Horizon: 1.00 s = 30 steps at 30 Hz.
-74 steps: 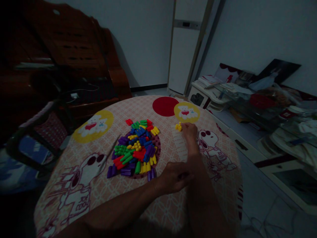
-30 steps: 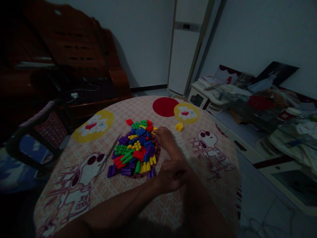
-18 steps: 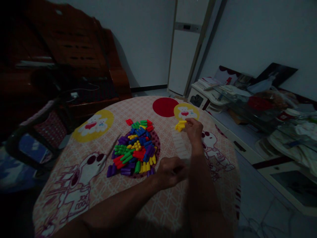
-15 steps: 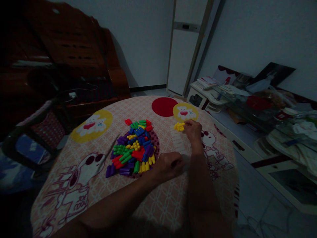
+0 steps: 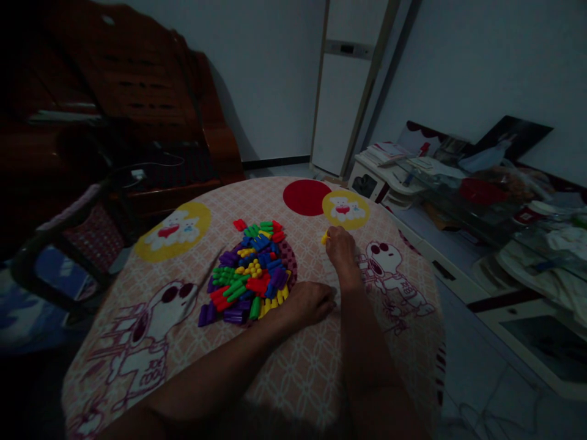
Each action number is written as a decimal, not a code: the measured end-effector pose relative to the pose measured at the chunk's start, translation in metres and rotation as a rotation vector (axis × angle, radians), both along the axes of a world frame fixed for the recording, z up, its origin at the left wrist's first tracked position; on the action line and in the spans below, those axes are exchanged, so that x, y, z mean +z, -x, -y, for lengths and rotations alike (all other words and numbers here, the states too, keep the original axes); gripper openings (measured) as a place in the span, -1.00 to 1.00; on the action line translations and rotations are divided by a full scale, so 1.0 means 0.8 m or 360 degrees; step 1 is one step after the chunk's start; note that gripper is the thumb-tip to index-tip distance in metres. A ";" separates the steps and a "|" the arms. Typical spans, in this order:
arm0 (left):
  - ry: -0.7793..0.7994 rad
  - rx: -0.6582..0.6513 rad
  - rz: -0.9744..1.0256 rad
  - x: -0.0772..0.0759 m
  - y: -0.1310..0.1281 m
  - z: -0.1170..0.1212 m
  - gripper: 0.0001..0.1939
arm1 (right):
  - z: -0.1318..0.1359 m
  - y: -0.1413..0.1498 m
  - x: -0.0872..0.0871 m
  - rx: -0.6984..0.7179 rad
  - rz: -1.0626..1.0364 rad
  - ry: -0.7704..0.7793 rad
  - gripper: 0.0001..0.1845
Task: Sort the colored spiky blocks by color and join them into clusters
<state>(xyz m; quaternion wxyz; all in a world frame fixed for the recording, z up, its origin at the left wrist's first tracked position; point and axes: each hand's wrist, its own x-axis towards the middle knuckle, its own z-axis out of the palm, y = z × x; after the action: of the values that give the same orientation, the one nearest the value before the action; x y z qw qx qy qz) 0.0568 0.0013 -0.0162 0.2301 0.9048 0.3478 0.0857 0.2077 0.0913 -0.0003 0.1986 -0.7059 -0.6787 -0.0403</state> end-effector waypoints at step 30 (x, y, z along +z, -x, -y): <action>0.0102 0.0934 0.0360 0.014 0.267 -0.146 -0.55 | 0.029 0.094 0.028 0.1088 -0.0715 0.0679 -0.84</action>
<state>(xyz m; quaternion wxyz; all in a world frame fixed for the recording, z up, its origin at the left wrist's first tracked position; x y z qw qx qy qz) -0.1569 0.1182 -0.0053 0.2611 0.7429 0.5688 0.2375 0.1329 0.0680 0.0219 0.1929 -0.4578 -0.8059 0.3221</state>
